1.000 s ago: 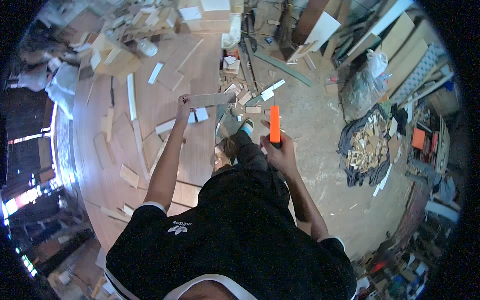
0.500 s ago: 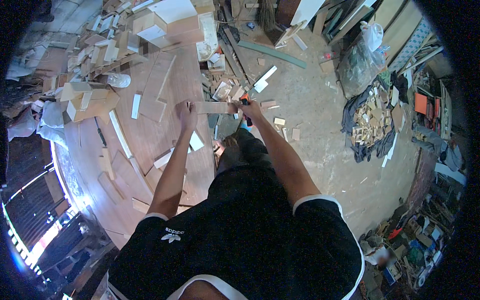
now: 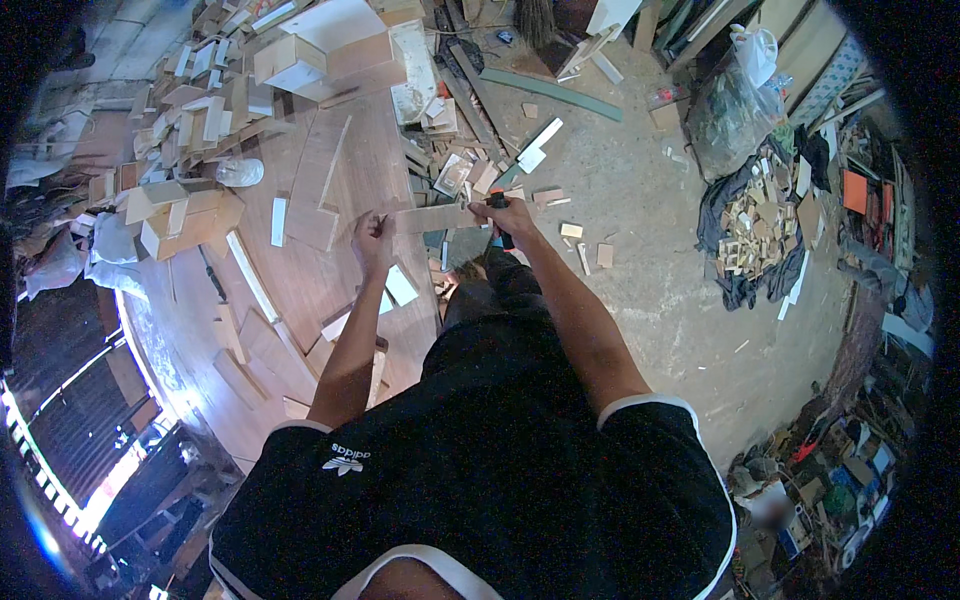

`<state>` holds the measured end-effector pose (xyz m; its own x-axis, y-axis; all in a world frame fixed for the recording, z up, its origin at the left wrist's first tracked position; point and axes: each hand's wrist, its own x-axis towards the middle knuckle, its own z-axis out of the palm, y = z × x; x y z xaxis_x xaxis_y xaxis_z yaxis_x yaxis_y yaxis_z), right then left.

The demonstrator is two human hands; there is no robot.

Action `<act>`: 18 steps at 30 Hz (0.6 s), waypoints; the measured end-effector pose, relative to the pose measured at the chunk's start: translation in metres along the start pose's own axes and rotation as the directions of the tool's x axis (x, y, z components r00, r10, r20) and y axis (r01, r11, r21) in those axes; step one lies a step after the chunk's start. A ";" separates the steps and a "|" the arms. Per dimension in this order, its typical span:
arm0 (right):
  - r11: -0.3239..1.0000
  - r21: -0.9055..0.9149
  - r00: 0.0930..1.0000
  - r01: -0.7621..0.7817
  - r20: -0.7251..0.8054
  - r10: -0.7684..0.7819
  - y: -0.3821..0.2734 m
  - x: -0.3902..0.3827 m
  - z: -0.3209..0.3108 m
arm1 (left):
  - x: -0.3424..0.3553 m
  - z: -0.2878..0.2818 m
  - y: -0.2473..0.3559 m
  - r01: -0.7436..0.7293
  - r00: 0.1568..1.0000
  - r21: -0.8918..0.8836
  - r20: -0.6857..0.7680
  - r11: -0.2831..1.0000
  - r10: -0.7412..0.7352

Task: The person is using a hand saw to cut a small piece of wood in a workshop environment.

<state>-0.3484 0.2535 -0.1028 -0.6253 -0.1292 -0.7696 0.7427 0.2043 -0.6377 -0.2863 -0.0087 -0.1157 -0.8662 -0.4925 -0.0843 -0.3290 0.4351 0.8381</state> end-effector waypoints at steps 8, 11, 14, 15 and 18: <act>0.987 -0.071 0.988 0.143 -0.042 -0.146 -0.018 -0.001 -0.001 | 0.017 0.007 0.006 -0.061 0.997 0.083 -0.040 0.995 0.065; 0.984 -0.105 0.988 0.141 -0.039 -0.146 -0.029 -0.007 0.002 | 0.032 0.013 0.019 -0.088 0.988 0.360 -0.088 0.929 0.127; 0.985 -0.098 0.988 0.139 -0.056 -0.145 -0.029 -0.005 0.003 | 0.045 0.026 0.017 -0.206 0.952 0.396 -0.131 0.895 0.277; 0.986 -0.088 0.986 0.141 -0.078 -0.148 -0.023 -0.002 -0.001 | 0.047 0.032 0.020 -0.234 0.951 0.423 -0.087 0.875 0.296; 0.988 -0.120 0.986 0.093 -0.124 -0.107 -0.011 0.002 -0.005 | 0.050 0.040 0.022 -0.321 0.926 0.462 -0.030 0.827 0.377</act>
<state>-0.3592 0.2561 -0.0966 -0.7262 -0.0290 -0.6868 0.6477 0.3060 -0.6978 -0.3518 0.0067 -0.1228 -0.9145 -0.3149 0.2539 -0.1676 0.8662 0.4707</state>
